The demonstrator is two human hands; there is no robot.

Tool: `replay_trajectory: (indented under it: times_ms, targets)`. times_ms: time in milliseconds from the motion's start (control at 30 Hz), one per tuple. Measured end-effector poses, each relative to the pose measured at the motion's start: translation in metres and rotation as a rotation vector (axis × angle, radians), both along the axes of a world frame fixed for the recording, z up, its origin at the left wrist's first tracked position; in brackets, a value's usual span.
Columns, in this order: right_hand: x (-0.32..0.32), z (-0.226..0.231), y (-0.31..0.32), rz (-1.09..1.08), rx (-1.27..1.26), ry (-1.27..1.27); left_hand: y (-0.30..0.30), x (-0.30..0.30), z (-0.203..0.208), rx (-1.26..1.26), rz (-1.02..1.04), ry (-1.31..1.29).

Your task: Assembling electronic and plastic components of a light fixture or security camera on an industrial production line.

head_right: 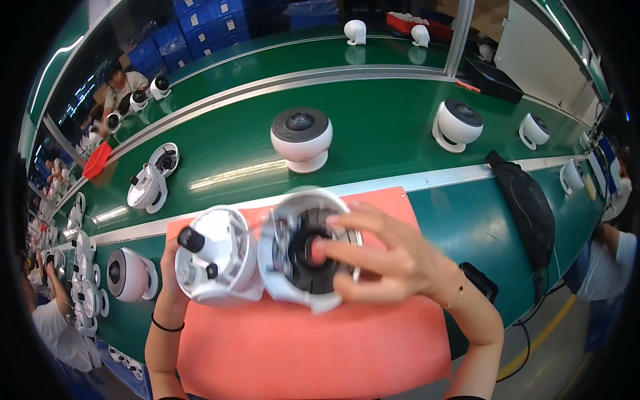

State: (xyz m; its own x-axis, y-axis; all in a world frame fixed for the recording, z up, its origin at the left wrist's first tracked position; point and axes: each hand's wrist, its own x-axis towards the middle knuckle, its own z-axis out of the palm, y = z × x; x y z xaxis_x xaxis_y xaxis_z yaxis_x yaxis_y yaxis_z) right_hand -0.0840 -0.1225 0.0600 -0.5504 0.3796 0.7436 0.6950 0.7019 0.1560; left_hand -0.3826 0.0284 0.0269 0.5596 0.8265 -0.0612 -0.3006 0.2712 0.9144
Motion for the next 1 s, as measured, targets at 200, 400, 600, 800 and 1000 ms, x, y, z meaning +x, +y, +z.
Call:
replay_trajectory:
  times_ms: [200, 400, 600, 800, 1000]
  targets:
    - [-0.074, -0.004, -0.021, 0.450, -0.581, 0.278, 0.034, 0.009, 0.002, 0.460, -0.906, 0.310]
    - [-0.116, -0.009, -0.021, 0.662, -1.017, 0.467, -0.012, 0.065, 0.023, 0.692, -1.695, 0.670]
    - [-0.114, -0.012, -0.001, 0.559, -1.226, 0.665, -0.055, -0.032, 0.040, 0.961, -0.049, 0.620]
    - [-0.135, 0.002, 0.017, 0.528, -1.378, 0.733, -0.160, -0.096, 0.004, 1.222, 0.074, 0.842]
    - [-0.151, 0.013, 0.024, 0.371, -1.484, 0.646, -0.175, -0.094, -0.008, 1.070, 0.070, 1.032]
